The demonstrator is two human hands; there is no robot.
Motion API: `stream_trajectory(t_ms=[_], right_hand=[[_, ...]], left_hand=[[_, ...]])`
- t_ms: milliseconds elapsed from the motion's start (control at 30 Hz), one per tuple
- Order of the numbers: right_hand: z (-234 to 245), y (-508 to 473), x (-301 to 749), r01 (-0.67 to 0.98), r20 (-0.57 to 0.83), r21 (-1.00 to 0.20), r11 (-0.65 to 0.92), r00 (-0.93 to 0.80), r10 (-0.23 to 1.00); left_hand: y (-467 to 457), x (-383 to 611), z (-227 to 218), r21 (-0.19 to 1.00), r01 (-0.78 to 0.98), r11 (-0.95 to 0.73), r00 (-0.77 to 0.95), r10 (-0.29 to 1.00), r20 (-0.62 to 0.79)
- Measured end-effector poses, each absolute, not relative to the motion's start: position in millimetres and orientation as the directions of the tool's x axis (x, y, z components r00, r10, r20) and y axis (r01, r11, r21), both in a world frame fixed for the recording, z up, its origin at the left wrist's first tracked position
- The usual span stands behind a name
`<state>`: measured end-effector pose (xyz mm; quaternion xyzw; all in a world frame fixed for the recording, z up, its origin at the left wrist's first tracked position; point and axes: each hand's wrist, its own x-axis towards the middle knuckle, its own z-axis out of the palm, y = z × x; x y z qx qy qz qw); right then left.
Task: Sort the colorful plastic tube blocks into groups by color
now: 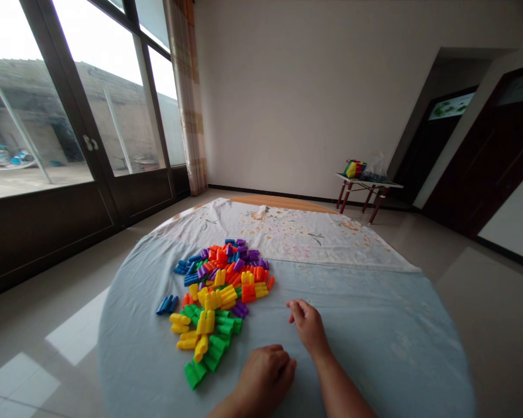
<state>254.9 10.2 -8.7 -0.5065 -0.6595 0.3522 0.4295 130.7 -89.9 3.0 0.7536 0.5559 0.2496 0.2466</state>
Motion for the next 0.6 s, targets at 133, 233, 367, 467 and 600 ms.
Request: stream_trajectory(t_ms=[133, 233, 367, 467, 600], right_hand=[[-10, 10, 255, 0.376, 0.197, -0.898, 0.228, -0.121, 0.973], [-11, 11, 255, 0.384, 0.186, -0.898, 0.215, -0.112, 0.976], [-10, 11, 253, 0.389, 0.185, -0.897, 0.212, -0.106, 0.977], [-11, 11, 252, 0.392, 0.190, -0.895, 0.214, -0.102, 0.977], [-17, 11, 255, 0.383, 0.186, -0.900, 0.211, -0.100, 0.977]], left_hand=[[-94, 122, 19, 0.673, 0.678, -0.295, 0.298, 0.948, 0.116], [-89, 93, 40, 0.719, 0.624, -0.306, 0.228, 0.951, 0.207], [-62, 10, 54, 0.716, 0.682, -0.148, -0.165, 0.923, 0.348], [-42, -65, 49, 0.699, 0.714, 0.043, -0.398, 0.846, 0.354], [-32, -141, 39, 0.608, 0.742, 0.282, -0.560, 0.760, 0.330]])
